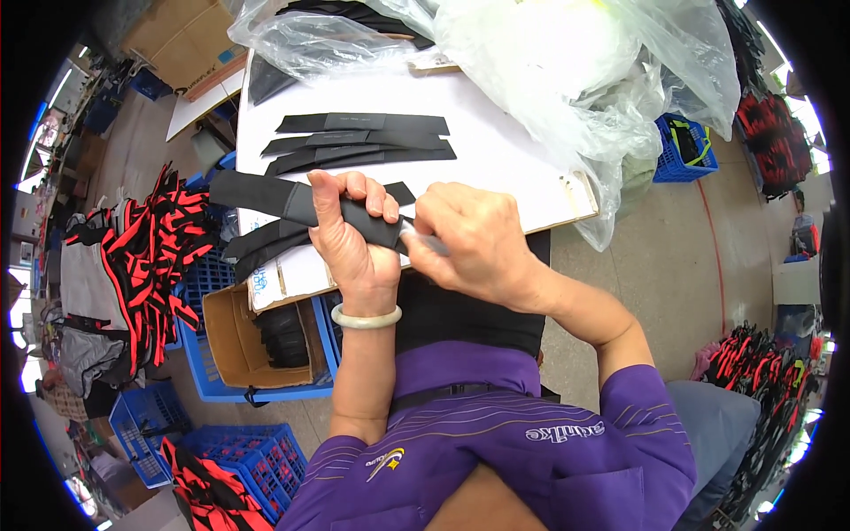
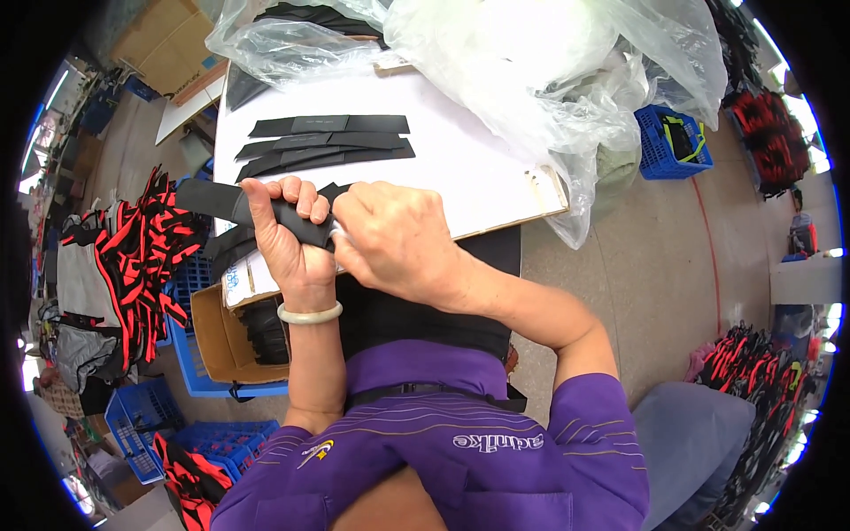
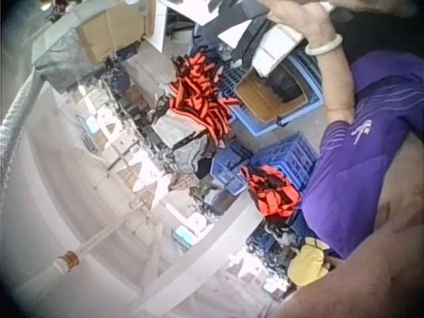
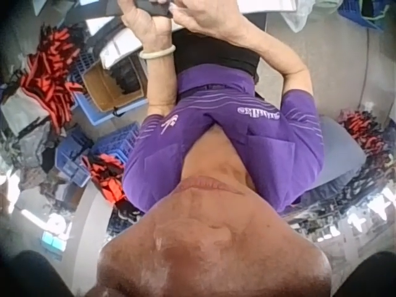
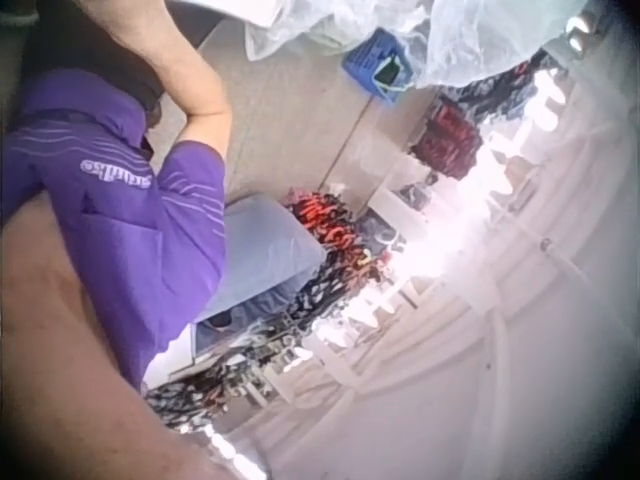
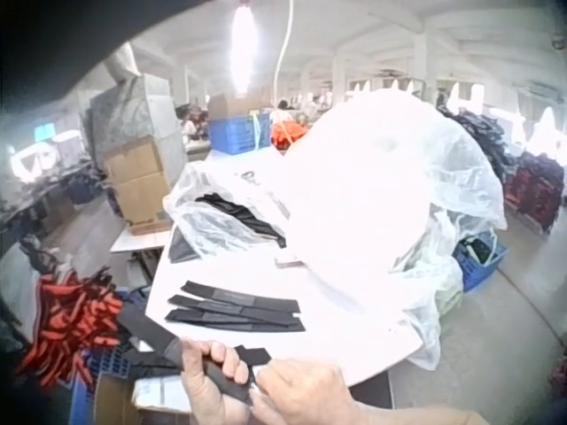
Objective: Applying white adhesive labels to black webbing straps at a manufacturing workstation.
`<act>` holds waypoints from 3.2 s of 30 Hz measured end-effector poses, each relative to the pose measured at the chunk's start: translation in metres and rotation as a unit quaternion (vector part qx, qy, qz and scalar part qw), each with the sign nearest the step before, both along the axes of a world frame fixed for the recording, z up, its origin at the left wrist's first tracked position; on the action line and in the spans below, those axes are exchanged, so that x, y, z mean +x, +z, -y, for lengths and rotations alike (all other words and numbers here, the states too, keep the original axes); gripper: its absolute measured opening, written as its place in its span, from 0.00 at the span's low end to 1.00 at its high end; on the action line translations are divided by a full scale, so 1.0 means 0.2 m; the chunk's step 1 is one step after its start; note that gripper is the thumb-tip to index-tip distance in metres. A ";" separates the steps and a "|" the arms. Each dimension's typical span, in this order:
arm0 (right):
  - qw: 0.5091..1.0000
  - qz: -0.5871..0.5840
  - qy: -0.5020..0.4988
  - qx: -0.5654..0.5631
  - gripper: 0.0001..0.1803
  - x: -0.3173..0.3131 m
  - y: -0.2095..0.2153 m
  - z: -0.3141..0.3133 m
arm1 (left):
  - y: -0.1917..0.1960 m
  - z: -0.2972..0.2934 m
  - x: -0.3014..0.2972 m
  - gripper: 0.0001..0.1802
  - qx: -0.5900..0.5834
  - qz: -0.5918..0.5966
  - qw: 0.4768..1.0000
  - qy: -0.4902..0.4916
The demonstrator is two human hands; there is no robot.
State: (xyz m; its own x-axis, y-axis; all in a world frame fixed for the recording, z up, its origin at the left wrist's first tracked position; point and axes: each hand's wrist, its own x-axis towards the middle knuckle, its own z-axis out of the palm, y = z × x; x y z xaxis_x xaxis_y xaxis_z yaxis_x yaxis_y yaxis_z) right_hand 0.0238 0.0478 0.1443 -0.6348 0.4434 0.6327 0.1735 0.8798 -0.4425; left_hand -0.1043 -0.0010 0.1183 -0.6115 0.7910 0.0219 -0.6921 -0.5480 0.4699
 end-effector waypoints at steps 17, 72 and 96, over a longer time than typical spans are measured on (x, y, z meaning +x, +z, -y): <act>0.991 -0.043 0.107 -0.063 0.09 0.06 -0.04 -0.05 | -0.04 -0.07 -0.01 0.24 0.036 0.127 0.985 -0.108; 0.957 -0.100 -0.042 -0.268 0.09 0.30 -0.26 -0.11 | -0.05 0.02 0.17 0.20 -0.133 -0.359 0.923 -0.042; 0.967 0.182 -0.176 0.039 0.32 0.78 -0.78 -0.29 | -0.55 -0.02 0.43 0.36 -0.188 -0.874 0.448 0.000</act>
State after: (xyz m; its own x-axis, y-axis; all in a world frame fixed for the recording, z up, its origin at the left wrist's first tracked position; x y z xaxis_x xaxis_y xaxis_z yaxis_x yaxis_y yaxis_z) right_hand 0.1807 0.1067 -0.0118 -0.6403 0.6319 0.4367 0.5995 0.7666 -0.2301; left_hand -0.0179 0.0039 0.0090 0.0802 0.9398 0.3321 0.9131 -0.2028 0.3536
